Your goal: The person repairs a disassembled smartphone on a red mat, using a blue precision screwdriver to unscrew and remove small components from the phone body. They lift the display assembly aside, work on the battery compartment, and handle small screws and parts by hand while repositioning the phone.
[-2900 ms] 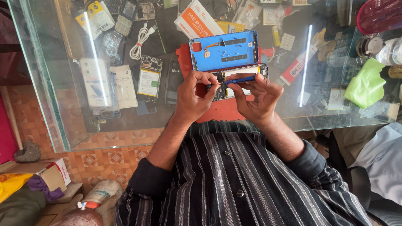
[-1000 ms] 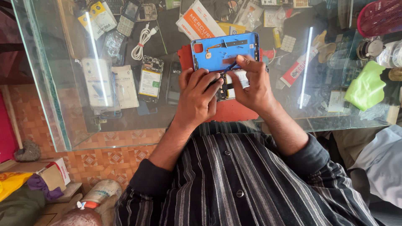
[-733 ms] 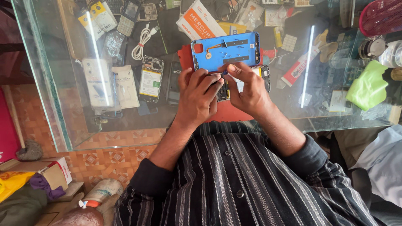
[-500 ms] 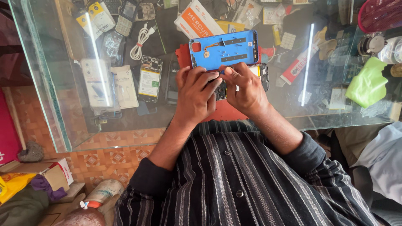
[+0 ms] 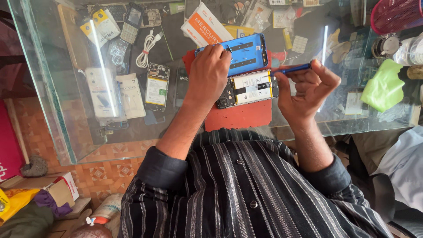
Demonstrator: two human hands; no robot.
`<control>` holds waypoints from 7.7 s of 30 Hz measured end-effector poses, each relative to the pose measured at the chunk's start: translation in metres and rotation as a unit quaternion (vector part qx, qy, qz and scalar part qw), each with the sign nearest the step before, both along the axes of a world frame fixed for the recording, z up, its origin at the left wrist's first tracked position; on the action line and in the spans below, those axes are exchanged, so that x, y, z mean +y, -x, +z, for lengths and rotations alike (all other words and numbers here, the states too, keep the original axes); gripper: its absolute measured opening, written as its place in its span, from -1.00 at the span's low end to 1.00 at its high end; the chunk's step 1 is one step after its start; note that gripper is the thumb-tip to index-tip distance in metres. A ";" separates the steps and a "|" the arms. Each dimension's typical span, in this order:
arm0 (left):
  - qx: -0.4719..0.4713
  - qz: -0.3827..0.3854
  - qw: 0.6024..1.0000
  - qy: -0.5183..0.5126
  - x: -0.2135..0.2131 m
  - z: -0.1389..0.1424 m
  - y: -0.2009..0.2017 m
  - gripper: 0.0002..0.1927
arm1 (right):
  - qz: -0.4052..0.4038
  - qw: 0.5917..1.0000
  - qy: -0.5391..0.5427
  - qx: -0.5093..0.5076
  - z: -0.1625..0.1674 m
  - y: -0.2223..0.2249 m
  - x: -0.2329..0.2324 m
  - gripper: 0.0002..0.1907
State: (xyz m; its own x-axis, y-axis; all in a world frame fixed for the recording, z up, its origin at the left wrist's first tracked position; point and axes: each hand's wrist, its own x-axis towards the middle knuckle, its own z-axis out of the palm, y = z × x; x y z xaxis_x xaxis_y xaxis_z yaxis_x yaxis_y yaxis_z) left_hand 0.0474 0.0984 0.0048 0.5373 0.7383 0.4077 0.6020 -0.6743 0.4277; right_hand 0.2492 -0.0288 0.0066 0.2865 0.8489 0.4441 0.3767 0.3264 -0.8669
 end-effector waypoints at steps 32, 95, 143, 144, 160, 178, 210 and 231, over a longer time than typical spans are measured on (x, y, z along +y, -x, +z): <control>-0.446 0.027 0.821 0.356 -0.087 -0.015 0.055 -0.74 | 0.064 0.997 0.000 -0.042 0.008 0.043 -0.010 -0.23; -0.223 -0.002 0.955 0.196 -0.086 0.003 0.047 -0.55 | 0.206 0.971 -0.055 -0.110 -0.007 0.065 0.012 -0.26; -0.201 0.008 0.968 0.152 -0.084 0.000 0.060 -0.64 | 0.169 0.974 -0.041 -0.146 -0.010 0.071 0.013 -0.29; -0.198 0.009 0.968 0.154 -0.084 0.000 0.060 -0.65 | 0.170 0.974 -0.038 -0.143 -0.010 0.071 0.013 -0.29; -0.220 0.005 0.963 0.155 -0.085 -0.010 0.057 -0.91 | 0.175 0.981 -0.035 -0.079 -0.013 0.069 0.003 -0.22; -0.233 0.002 0.960 0.159 -0.085 -0.014 0.059 -0.84 | 0.188 0.975 -0.053 -0.103 0.006 0.073 0.006 -0.13; -0.168 0.004 0.977 0.131 -0.084 -0.004 0.058 -0.67 | 0.204 0.961 -0.055 -0.177 -0.006 0.070 0.014 -0.33; -0.128 0.025 0.986 0.105 -0.086 -0.007 0.059 -0.57 | 0.188 0.958 -0.044 -0.214 0.005 0.072 0.022 -0.18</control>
